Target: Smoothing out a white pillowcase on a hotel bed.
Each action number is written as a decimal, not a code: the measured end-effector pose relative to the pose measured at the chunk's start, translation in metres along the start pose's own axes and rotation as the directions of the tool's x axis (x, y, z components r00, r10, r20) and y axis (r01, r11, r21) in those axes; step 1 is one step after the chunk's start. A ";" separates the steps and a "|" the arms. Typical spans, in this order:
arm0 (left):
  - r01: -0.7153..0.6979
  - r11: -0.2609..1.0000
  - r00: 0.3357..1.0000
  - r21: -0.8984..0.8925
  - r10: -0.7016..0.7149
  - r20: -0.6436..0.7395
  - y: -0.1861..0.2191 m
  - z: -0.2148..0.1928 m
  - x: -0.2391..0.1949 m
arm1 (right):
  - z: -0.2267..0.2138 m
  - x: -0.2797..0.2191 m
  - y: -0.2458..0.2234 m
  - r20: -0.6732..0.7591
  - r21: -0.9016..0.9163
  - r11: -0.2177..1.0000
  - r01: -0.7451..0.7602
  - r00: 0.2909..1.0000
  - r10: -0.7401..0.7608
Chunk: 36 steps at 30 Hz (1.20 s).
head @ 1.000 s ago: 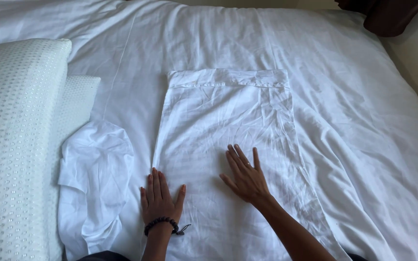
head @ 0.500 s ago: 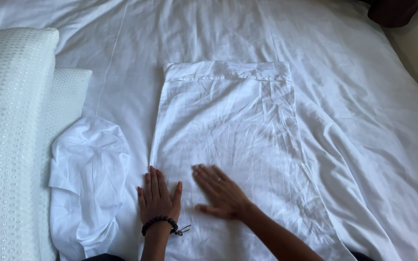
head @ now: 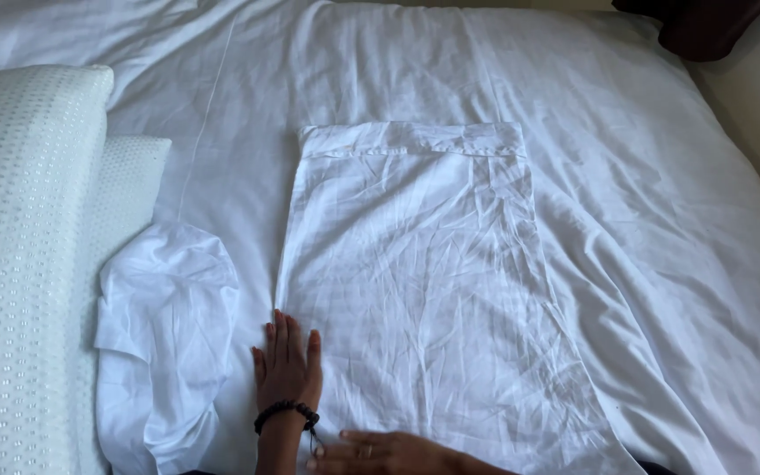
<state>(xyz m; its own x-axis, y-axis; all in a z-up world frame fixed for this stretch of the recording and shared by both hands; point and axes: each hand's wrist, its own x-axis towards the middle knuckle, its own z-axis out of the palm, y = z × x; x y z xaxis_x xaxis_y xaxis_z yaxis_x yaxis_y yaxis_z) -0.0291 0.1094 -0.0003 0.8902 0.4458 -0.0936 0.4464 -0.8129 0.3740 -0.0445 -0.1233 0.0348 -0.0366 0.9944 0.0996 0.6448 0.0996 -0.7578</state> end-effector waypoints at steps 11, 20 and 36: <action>-0.096 0.991 0.961 0.099 0.118 -0.250 0.006 0.010 -0.016 | -0.130 -0.042 0.142 -0.707 -0.412 0.491 -0.768 0.609 0.360; -0.162 0.960 0.923 0.230 0.229 -0.308 0.036 -0.001 -0.015 | -0.149 0.024 0.164 -0.629 -0.461 0.484 -0.744 0.658 0.414; -0.256 0.965 0.910 0.064 0.263 -0.321 0.024 0.006 -0.011 | -0.064 0.062 0.083 -0.565 -0.477 0.696 -0.537 0.794 0.225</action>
<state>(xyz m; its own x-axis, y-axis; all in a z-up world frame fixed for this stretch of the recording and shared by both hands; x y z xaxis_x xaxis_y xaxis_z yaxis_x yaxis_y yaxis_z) -0.0273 0.0828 0.0044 0.8982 0.3124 0.3093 0.2086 -0.9222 0.3256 0.0552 -0.0557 0.0194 0.5477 0.7908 0.2731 0.8323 -0.4820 -0.2737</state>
